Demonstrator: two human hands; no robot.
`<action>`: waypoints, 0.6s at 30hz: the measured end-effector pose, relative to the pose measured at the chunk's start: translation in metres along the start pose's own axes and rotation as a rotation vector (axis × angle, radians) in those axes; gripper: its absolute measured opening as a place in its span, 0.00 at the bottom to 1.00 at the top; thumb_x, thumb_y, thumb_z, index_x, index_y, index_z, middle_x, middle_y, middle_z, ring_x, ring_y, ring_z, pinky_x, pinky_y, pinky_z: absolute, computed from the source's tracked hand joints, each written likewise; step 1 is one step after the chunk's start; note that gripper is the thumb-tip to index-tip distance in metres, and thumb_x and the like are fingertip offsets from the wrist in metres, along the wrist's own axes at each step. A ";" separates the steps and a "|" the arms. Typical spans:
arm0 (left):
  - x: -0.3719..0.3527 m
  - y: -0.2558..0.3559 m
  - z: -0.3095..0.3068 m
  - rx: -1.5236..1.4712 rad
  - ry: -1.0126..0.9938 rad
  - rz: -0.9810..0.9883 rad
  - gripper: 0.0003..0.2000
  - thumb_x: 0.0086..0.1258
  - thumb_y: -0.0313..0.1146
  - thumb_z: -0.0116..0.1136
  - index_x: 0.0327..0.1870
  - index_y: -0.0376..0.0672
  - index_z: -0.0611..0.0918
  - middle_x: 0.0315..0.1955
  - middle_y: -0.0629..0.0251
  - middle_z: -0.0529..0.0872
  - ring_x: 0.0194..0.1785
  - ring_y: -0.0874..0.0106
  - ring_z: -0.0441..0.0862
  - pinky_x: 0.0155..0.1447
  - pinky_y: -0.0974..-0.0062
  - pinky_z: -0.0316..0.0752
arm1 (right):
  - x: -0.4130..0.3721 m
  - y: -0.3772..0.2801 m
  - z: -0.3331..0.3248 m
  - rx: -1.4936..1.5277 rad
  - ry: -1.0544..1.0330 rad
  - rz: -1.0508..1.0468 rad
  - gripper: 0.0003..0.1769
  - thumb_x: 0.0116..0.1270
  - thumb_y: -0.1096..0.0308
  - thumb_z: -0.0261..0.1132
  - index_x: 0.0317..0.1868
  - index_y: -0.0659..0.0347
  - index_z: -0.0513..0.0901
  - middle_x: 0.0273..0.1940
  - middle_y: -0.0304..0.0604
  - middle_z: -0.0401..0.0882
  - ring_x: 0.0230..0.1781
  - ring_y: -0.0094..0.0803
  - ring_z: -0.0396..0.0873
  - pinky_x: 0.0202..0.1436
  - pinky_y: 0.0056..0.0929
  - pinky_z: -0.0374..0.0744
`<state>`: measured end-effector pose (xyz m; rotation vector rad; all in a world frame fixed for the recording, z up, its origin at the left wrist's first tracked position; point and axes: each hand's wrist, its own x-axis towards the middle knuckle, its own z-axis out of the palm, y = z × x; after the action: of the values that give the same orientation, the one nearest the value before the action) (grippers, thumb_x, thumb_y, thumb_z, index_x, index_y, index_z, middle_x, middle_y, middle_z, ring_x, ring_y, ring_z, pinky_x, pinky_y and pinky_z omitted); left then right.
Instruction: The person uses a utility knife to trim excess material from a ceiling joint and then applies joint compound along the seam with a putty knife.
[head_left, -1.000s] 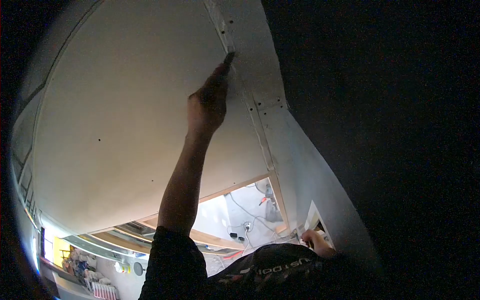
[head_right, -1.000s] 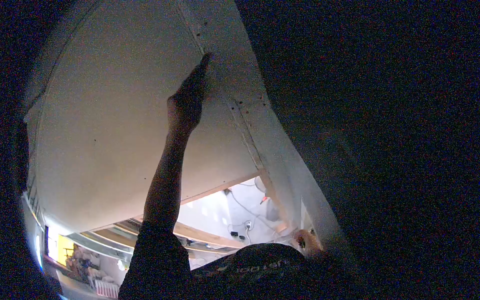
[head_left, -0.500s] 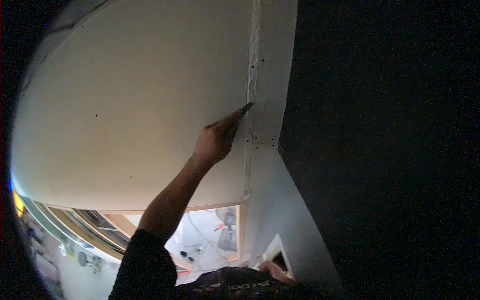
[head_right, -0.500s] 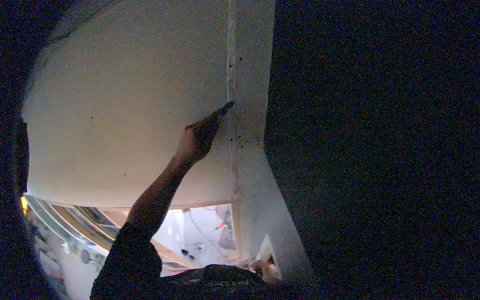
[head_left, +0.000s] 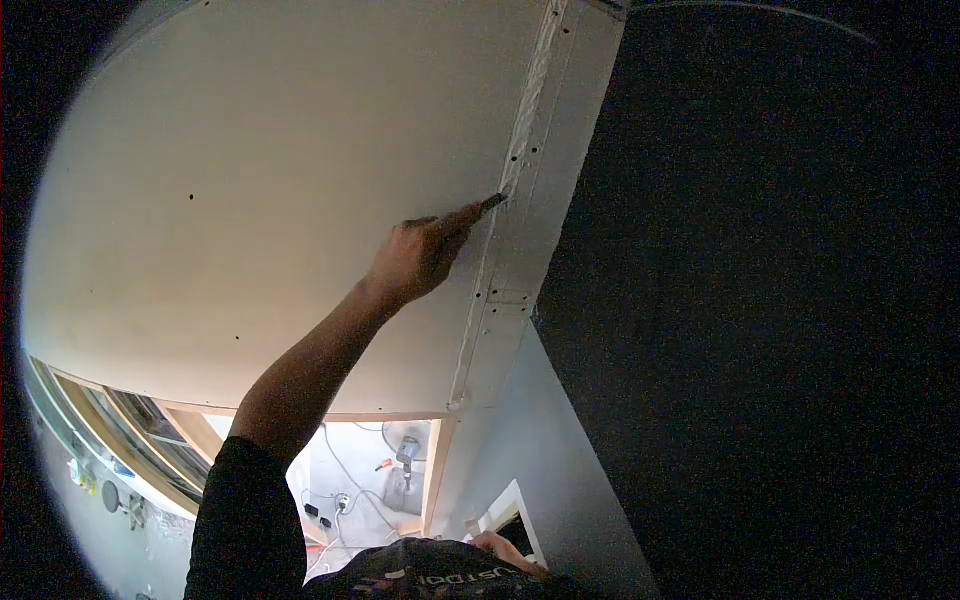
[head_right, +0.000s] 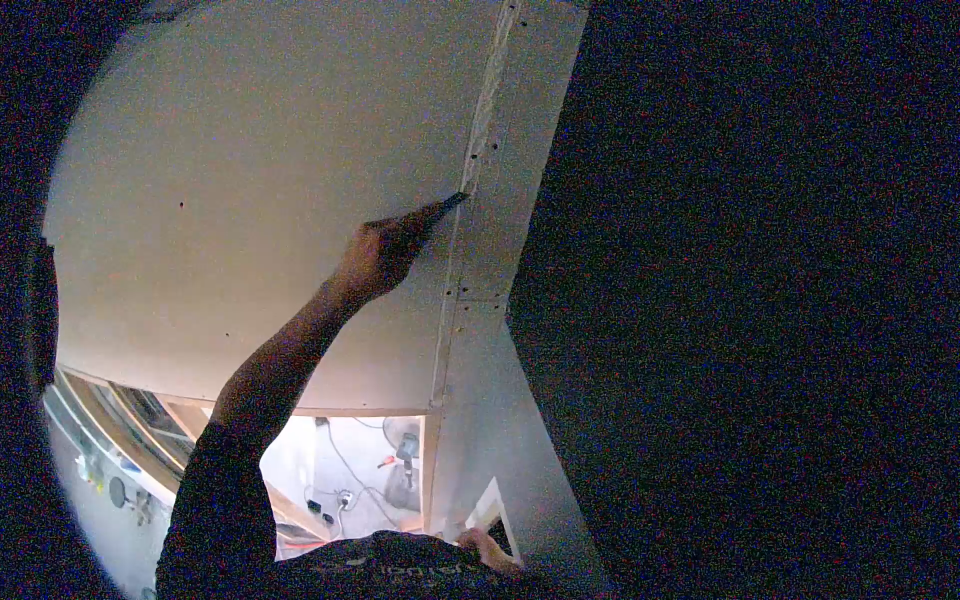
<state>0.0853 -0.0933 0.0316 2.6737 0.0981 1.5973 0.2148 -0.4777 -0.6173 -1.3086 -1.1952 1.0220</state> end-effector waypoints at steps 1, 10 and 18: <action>0.000 0.000 0.000 0.000 0.001 -0.001 0.23 0.78 0.32 0.56 0.73 0.54 0.75 0.41 0.48 0.89 0.43 0.45 0.88 0.46 0.49 0.84 | 0.000 0.001 0.000 -0.002 -0.001 0.002 0.25 0.86 0.53 0.45 0.58 0.62 0.81 0.51 0.46 0.83 0.52 0.35 0.80 0.61 0.36 0.76; -0.001 0.005 0.003 -0.048 -0.017 -0.045 0.24 0.78 0.33 0.56 0.74 0.59 0.74 0.42 0.48 0.89 0.42 0.46 0.88 0.45 0.50 0.84 | -0.013 0.019 0.001 0.007 0.005 0.007 0.28 0.85 0.47 0.43 0.57 0.60 0.82 0.50 0.45 0.83 0.50 0.35 0.79 0.60 0.36 0.75; -0.002 0.015 0.002 0.112 -0.083 -0.093 0.25 0.79 0.32 0.53 0.76 0.59 0.70 0.40 0.49 0.89 0.40 0.47 0.88 0.43 0.49 0.84 | -0.009 0.038 0.008 -0.038 0.031 -0.145 0.30 0.85 0.44 0.42 0.56 0.58 0.82 0.49 0.45 0.83 0.48 0.36 0.79 0.58 0.37 0.74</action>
<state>0.0870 -0.1080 0.0296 2.7679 0.3138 1.4955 0.2093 -0.4841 -0.6561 -1.2435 -1.2726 0.8753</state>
